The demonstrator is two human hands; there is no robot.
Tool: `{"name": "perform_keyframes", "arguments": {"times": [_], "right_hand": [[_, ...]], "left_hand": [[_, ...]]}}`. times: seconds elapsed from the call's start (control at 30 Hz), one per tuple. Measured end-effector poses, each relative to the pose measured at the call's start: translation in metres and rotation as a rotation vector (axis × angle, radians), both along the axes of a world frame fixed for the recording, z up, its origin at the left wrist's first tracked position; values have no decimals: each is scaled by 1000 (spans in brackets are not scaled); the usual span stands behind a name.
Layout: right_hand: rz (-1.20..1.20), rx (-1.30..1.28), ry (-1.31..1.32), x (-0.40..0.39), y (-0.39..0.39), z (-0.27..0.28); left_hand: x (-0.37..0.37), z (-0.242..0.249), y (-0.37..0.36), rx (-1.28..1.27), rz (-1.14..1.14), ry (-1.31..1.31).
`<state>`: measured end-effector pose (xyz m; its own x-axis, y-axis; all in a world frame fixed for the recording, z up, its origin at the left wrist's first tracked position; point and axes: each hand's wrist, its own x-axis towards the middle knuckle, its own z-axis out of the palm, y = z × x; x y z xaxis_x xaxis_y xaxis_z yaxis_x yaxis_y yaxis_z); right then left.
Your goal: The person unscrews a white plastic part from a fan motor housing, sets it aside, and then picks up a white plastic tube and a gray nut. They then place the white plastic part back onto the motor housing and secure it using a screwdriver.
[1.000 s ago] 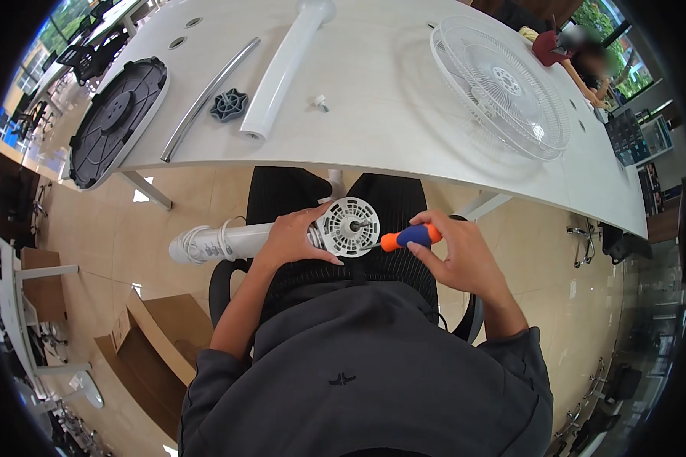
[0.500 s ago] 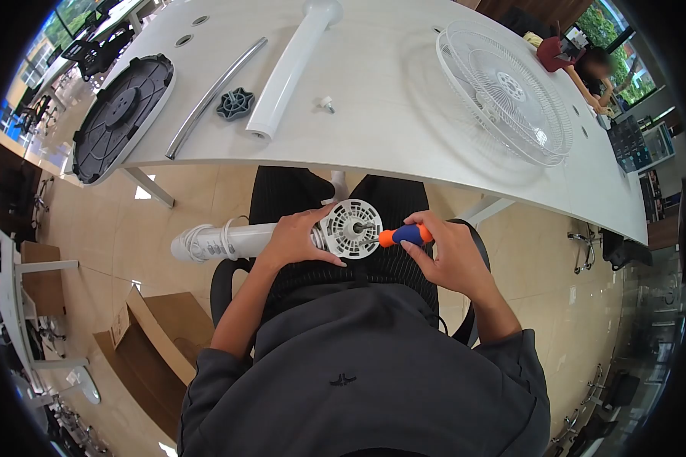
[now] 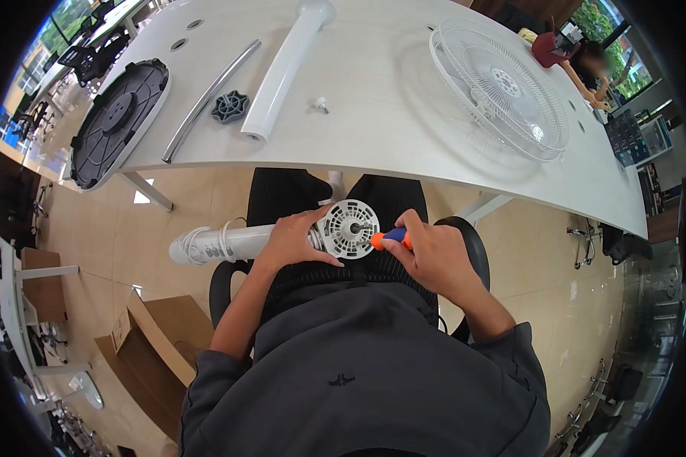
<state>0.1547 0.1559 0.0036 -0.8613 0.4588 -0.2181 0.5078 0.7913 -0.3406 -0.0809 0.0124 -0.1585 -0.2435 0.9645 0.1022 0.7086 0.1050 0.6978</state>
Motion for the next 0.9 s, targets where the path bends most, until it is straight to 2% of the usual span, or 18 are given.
{"name": "perform_keyframes", "arguments": {"times": [0.07,0.2,0.27,0.3,0.37,0.5,0.57,0.6,0.7,0.77,0.9], "right_hand": [[114,48,417,1,-6,-3],[190,33,441,-7,0,-11],[30,60,173,-10,1,-13],[34,61,174,-9,1,-12],[66,74,386,-4,2,-9],[192,13,441,3,9,-17],[-54,34,189,-2,4,-18],[-52,35,192,-1,3,-18],[81,50,336,2,0,-13],[213,-48,491,5,1,-3],[194,51,339,4,1,-11]], "left_hand": [[1,5,-1,-35,3,-24],[0,4,0,-37,-2,-32],[1,7,-1,-37,-7,-26],[1,6,-1,-36,-4,-25],[1,3,-2,-12,-2,12],[0,2,-1,-55,-4,-10],[1,1,-1,-25,0,-14],[1,2,-1,-24,2,-11],[1,4,-1,-19,1,-12],[0,2,0,-43,-5,-20],[1,4,-1,-43,1,-17]]}}
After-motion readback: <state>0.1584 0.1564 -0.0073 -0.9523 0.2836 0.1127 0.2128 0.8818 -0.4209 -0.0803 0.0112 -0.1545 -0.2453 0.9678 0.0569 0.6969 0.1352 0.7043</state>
